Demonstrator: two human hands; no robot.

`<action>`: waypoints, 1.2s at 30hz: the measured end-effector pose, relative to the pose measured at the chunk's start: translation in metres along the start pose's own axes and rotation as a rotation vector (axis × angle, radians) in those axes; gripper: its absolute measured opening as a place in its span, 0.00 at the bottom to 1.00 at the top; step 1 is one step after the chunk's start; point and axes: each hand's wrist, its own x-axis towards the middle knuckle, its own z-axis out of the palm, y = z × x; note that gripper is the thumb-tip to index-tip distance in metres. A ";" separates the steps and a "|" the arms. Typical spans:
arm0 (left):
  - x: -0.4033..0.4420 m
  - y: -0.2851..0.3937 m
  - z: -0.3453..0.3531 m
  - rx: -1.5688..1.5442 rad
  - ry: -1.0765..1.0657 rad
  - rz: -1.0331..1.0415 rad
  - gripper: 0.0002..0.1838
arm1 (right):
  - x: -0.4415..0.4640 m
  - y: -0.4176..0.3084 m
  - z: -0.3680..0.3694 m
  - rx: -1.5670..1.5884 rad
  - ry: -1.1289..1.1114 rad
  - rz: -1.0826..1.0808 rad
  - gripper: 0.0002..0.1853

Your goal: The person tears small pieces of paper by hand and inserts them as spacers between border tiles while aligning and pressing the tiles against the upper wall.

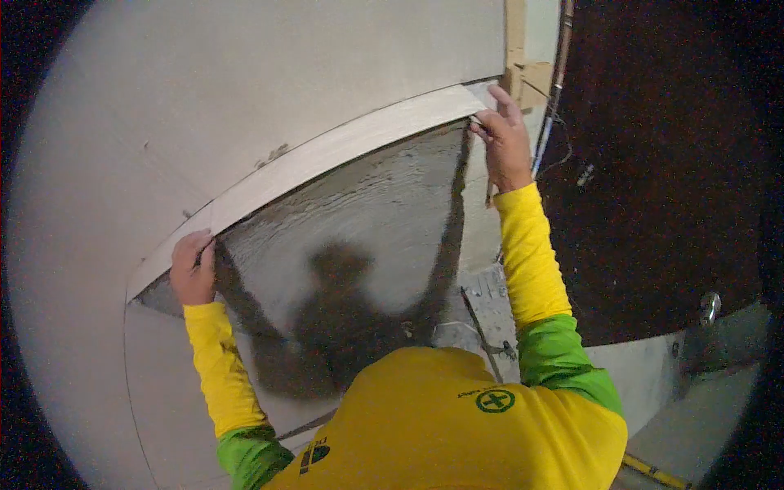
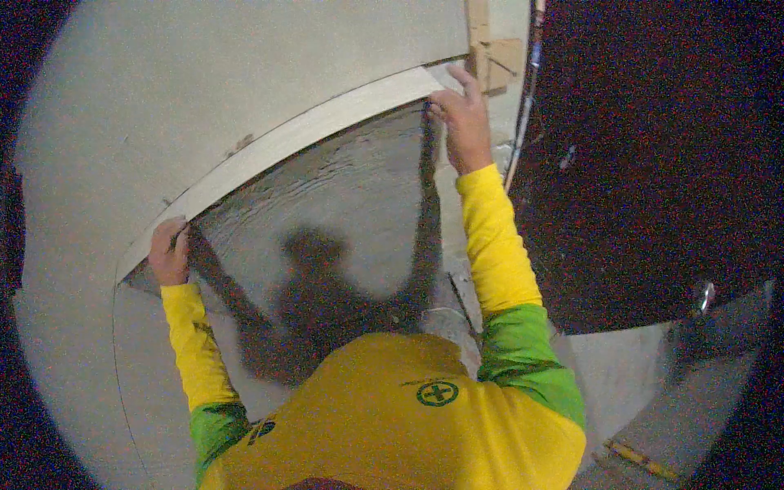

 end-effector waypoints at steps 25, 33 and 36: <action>-0.019 0.001 -0.001 -0.009 0.173 -0.198 0.31 | 0.001 -0.002 -0.006 -0.090 -0.098 0.048 0.29; -0.015 0.011 -0.001 0.030 0.189 -0.205 0.30 | 0.000 -0.002 -0.004 -0.093 -0.132 0.022 0.26; -0.013 0.010 0.004 0.066 0.198 -0.171 0.31 | -0.002 -0.006 0.002 -0.141 -0.111 0.034 0.24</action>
